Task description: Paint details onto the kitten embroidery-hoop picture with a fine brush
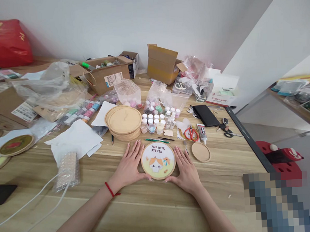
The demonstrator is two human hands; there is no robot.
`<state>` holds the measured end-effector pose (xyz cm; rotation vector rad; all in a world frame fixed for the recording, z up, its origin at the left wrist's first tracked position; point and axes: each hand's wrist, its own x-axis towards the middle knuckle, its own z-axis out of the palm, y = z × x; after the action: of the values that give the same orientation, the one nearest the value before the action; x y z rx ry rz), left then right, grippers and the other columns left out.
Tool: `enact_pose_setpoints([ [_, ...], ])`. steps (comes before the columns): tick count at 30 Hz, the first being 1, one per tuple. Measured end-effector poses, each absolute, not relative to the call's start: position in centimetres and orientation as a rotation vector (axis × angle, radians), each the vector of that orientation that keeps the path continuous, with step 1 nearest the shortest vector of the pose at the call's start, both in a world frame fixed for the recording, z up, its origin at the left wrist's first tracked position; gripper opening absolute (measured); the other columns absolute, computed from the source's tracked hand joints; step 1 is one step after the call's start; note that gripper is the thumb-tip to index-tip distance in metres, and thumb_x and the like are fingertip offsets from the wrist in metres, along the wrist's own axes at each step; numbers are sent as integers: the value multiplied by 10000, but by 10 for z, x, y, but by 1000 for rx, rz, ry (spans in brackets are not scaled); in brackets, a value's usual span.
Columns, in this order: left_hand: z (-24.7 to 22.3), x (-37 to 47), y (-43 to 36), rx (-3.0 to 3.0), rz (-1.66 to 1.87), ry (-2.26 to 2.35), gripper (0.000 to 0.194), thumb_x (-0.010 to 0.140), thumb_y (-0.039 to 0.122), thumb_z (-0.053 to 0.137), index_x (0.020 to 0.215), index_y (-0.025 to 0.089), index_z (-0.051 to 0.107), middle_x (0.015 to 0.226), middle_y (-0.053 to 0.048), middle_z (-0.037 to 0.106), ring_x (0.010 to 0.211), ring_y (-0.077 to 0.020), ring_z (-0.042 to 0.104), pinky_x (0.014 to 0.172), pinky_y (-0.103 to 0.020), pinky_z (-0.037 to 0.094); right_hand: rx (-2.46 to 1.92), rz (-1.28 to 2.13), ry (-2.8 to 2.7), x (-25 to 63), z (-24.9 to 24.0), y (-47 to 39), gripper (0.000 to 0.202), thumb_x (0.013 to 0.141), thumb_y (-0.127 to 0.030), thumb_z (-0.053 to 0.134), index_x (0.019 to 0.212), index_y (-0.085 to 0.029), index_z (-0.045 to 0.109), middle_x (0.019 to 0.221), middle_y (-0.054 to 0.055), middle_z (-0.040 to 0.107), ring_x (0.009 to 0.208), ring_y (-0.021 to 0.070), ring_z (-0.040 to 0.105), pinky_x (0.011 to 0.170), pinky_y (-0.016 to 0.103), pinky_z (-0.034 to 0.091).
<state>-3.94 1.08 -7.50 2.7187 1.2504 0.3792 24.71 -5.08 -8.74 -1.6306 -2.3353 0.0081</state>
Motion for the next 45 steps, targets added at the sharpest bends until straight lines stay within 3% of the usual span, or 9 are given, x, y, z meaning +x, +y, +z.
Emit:
enact_pose_setpoints([
  [25, -70, -39, 11, 2695, 343, 1223, 1285, 637, 907, 476, 1572, 127, 67, 1600, -197, 223, 1488, -347, 189, 1208, -555, 69, -1628, 36, -2309, 247, -90, -51, 1220, 689, -841, 544, 1560, -102, 116, 1561, 199, 343, 1446, 330, 332, 1188, 536, 237],
  [36, -65, -38, 11, 2640, 424, 1212, 1369, 591, 896, 545, 1568, 154, -62, 1611, -184, 198, 1490, -363, 164, 1207, -562, 82, -1593, 44, -2276, 249, -92, -51, 1212, 698, -826, 557, 1560, -102, 110, 1567, 209, 323, 1439, 334, 345, 1179, 534, 272],
  [45, -65, -41, 11, 2637, 407, 1184, 1328, 597, 879, 571, 1574, 145, 53, 1589, -195, 262, 1480, -371, 203, 1205, -569, 101, -1610, 37, -2327, 249, -92, -51, 1161, 708, -827, 543, 1551, -112, 184, 1552, 190, 365, 1437, 327, 351, 1187, 536, 237],
])
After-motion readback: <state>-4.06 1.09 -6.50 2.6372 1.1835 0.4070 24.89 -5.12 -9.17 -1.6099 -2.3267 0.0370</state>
